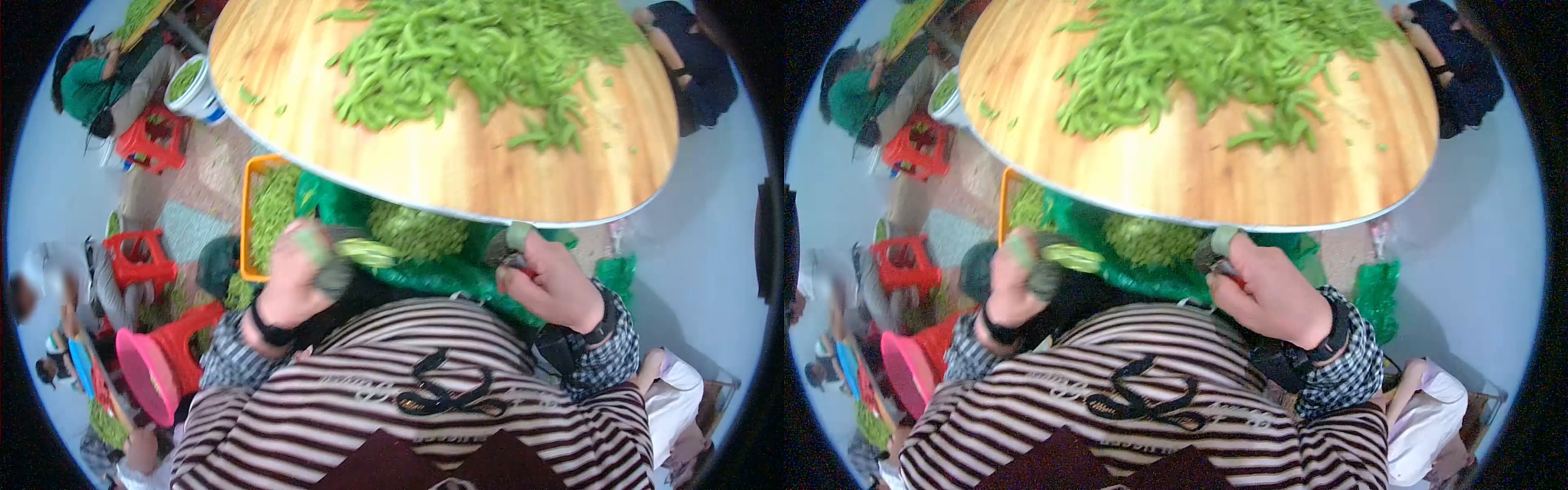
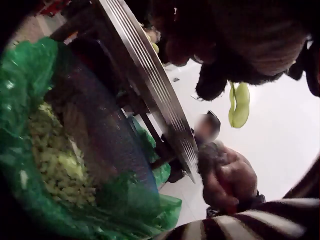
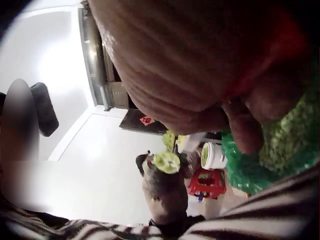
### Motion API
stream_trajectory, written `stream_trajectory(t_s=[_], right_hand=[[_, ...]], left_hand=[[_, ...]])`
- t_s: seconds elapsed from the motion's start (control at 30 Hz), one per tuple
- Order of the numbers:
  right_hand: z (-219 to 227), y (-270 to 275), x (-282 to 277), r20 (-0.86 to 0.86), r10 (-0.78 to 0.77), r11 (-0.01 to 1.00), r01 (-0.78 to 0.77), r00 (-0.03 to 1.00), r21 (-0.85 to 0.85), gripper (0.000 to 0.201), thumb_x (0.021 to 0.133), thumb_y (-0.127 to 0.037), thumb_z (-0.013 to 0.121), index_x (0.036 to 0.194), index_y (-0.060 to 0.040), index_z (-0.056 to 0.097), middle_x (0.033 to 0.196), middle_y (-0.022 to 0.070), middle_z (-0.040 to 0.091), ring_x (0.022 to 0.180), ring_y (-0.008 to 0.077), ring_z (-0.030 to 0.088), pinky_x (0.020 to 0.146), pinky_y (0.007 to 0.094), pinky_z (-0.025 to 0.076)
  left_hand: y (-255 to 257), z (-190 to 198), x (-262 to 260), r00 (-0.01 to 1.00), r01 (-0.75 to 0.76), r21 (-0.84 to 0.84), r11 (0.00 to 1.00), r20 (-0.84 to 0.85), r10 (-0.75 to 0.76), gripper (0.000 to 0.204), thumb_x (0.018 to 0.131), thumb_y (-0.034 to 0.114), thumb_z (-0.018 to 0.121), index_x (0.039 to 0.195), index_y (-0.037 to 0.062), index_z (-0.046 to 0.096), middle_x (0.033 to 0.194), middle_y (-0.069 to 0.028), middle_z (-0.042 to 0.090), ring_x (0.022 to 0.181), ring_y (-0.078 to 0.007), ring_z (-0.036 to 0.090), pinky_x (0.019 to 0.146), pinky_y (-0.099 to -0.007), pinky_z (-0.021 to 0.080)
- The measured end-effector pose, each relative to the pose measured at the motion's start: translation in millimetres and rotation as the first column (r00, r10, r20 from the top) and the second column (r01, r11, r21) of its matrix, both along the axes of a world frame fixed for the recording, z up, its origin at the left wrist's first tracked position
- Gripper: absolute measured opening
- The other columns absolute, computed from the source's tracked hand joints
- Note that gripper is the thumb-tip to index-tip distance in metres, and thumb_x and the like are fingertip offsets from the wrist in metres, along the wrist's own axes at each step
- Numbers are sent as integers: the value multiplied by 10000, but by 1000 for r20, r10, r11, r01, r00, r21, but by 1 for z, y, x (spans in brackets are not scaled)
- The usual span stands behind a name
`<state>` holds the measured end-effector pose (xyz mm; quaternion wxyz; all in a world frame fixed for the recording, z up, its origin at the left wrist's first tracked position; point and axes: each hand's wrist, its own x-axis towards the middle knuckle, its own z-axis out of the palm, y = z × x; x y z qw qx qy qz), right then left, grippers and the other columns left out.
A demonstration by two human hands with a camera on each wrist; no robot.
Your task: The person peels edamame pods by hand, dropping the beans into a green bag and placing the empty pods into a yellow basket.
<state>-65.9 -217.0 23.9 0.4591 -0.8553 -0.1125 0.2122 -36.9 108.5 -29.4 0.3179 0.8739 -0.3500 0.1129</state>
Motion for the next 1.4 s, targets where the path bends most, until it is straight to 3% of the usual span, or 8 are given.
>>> stream_trajectory(t_s=[0.07, 0.2, 0.47, 0.67, 0.73, 0.87, 1.1, 1.4], right_hand=[[6, -24, 12, 358, -169, 982, 187, 918, -16, 217, 835, -88, 552, 1039, -24, 514, 687, 161, 570, 648, 303, 609, 608, 333, 470], [12, -60, 55, 529, -346, 880, 463, 775, -104, 185, 859, -74, 526, 1033, -11, 530, 807, 202, 602, 686, 367, 597, 611, 362, 473], [-8, -32, 105, 563, 251, 743, 216, 787, -633, 197, 823, -112, 545, 988, -17, 495, 919, 209, 604, 768, 392, 597, 614, 468, 487], [0, -29, 98, 683, -58, 980, 174, 728, -102, 263, 858, -74, 556, 1108, -19, 498, 916, 133, 618, 691, 247, 607, 570, 331, 480], [23, -4, 80, 74, -387, 883, 346, 919, 316, 297, 884, -63, 552, 1171, -39, 480, 908, 79, 630, 674, 105, 563, 544, 231, 435], [21, 30, 52, -128, -204, 767, 240, 971, 595, 285, 902, -41, 547, 1173, -41, 460, 904, 44, 616, 505, 38, 475, 405, 174, 353], [1, 48, 32, -6, -344, 769, 286, 939, 572, 254, 922, -38, 504, 1168, -28, 444, 889, 42, 591, 482, 42, 459, 404, 181, 369], [4, 40, 32, -258, -185, 798, 298, 948, 524, 217, 933, -83, 360, 1134, -29, 426, 699, 55, 533, 450, 100, 452, 414, 207, 376]], left_hand=[[17, 3, 1, 969, -241, -71, 968, -76, 235, 347, 697, 62, 616, 1042, 45, 602, 827, -153, 628, 739, -349, 603, 669, -442, 465], [100, -43, -13, 615, -569, 583, 580, -167, 771, 214, 809, 112, 548, 993, 32, 622, 825, -262, 612, 755, -441, 587, 666, -498, 463], [73, 1, -4, 685, -525, 575, 627, -152, 713, 177, 825, 202, 612, 803, 27, 619, 779, -195, 631, 744, -369, 620, 634, -443, 484], [-3, 32, 11, 934, -233, -127, 964, -306, 186, 156, 848, 95, 623, 980, 15, 642, 860, -152, 641, 774, -305, 638, 678, -333, 503], [-31, 33, 23, 949, -34, -284, 958, -309, -58, 168, 870, 79, 593, 1017, 7, 632, 923, -100, 645, 837, -224, 628, 722, -302, 492], [-92, 20, 35, 552, -53, -755, 654, -568, -611, 250, 953, 95, 502, 1191, 44, 559, 1081, -30, 614, 989, -131, 575, 867, -269, 456], [-105, 11, 30, 258, -270, -702, 659, -712, -653, 207, 952, 127, 529, 1144, 65, 574, 1007, 12, 601, 929, -97, 546, 828, -243, 441], [-93, 3, 24, 717, 17, -615, 788, -543, -438, 167, 926, 218, 568, 919, 51, 567, 776, -75, 573, 721, -204, 577, 651, -322, 466]])
